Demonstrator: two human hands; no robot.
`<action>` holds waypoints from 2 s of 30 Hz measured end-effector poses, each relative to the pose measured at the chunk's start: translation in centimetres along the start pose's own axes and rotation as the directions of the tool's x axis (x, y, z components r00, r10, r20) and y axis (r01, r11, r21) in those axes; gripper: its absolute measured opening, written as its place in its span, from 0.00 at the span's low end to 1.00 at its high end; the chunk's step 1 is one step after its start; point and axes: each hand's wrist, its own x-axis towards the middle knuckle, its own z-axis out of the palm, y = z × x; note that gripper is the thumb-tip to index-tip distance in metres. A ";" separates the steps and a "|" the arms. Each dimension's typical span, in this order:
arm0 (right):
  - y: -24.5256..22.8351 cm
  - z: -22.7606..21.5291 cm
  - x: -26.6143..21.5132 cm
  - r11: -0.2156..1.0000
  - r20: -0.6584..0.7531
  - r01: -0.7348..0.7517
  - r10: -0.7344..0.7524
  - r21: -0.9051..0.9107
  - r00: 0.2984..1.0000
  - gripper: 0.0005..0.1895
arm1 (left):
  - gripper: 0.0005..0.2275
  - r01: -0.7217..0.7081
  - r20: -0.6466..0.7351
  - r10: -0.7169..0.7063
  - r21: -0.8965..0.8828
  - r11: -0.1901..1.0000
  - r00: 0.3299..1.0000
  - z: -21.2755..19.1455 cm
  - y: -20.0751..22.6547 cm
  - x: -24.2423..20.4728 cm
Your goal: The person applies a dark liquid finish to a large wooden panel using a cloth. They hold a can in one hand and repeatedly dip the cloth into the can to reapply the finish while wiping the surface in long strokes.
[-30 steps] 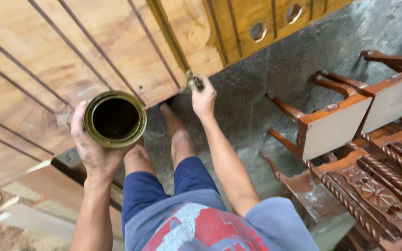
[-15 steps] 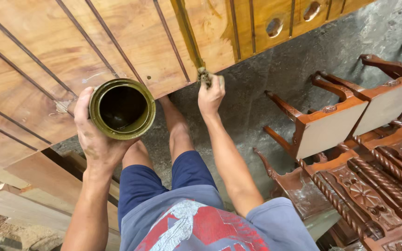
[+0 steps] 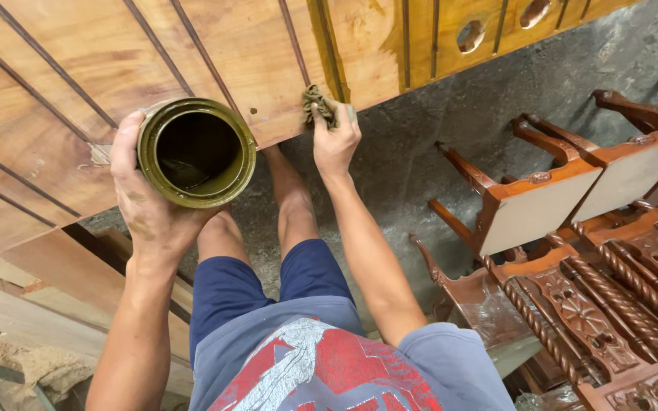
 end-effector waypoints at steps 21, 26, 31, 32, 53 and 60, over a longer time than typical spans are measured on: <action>0.4 5.8 5.9 0.993 0.043 0.067 -0.063 -0.096 0.997 0.14 | 0.51 0.011 -0.047 -0.013 -0.026 1.000 0.999 -3.1 -1.0 0.6; 1.3 4.9 4.5 0.978 0.129 0.127 -0.106 -0.165 0.986 0.20 | 0.49 0.072 -0.056 -0.072 -0.012 0.997 0.996 -3.4 -0.9 -0.1; -1.0 -0.4 1.5 0.977 0.146 -0.020 0.052 -0.213 0.988 0.10 | 0.52 0.066 -0.048 -0.069 -0.060 0.996 0.996 -4.3 -1.1 1.3; -0.9 -1.0 0.7 0.982 0.086 0.010 0.006 -0.189 0.996 0.13 | 0.52 0.060 -0.049 -0.062 -0.041 0.997 0.997 -4.1 -1.5 1.1; -3.9 3.8 6.4 0.914 0.075 0.368 -0.361 -0.168 0.930 0.23 | 0.51 0.029 -0.077 -0.029 0.009 1.000 0.997 -2.8 -0.7 2.5; -3.4 5.8 8.6 0.913 0.106 0.396 -0.386 -0.097 0.916 0.19 | 0.52 0.009 -0.148 -0.005 0.023 1.000 0.989 -2.8 0.5 3.0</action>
